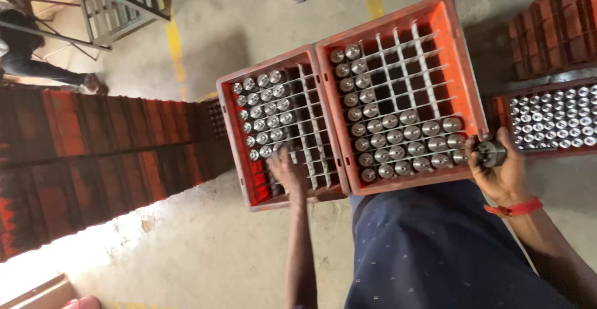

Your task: The person moves red plastic crates filled with silver capsules in a warehouse. They place an empty crate on a metal table and then transfer capsules one by one from a full crate into the empty crate using both hands.

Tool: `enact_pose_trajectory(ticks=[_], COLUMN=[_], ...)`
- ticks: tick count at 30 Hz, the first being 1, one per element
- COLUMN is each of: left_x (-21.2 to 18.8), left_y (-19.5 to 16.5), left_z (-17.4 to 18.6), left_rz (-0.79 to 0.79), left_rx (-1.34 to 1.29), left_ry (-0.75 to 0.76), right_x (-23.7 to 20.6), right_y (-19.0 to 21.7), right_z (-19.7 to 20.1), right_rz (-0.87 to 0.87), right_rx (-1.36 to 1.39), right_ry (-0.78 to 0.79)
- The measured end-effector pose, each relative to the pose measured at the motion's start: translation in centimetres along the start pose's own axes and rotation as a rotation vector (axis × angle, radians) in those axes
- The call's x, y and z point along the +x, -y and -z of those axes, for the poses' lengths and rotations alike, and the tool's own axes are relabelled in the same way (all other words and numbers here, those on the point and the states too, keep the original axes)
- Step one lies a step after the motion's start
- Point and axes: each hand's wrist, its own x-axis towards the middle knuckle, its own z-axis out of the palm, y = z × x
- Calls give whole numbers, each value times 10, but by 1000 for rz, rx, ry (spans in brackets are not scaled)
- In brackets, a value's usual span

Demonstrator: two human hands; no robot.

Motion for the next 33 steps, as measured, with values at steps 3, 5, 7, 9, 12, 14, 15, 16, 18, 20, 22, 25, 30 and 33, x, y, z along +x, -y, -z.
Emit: enact_pose_trajectory(ticks=[3,5,7,9,12,14,15,16,18,20,22,25,30,33], left_x=[11,17,24,30,30,25,22,18,2,-6,-40,-74,-104,-101], left_y=[53,65,66,63,64,67,66,61,42,2,-39,-96,-162,-180], left_z=[2,-4,-9,-2,31,56,62,62,49,8,-14,-23,-8,-9], left_rz=[-4,-26,-64,-113,-154,-206,-229,-138,64,496,564,257,46,34], left_rx=[83,53,52,76,-31,-249,-362,-538,-876,-1222,-1369,-820,-827,-740], left_ry=[-35,-1,39,89,24,-121,-193,-167,-111,210,506,619,785,982], right_x=[12,18,24,25,15,8,5,5,8,14,18,18,5,-2], right_y=[-27,-48,-75,-94,-108,-111,-111,-113,-120,-131,-142,-152,-146,-127], right_z=[7,6,0,-9,-16,-15,-14,-13,-14,-22,-40,-73,-104,-102], right_rz=[24,13,-7,-37,22,64,85,98,108,68,77,167,199,217], right_rx=[-353,-491,-598,-676,-727,-750,-764,-771,-788,-706,-696,-748,-779,-922], right_ry=[32,61,16,-108,-58,-71,-78,-129,-230,-207,-190,-116,58,156])
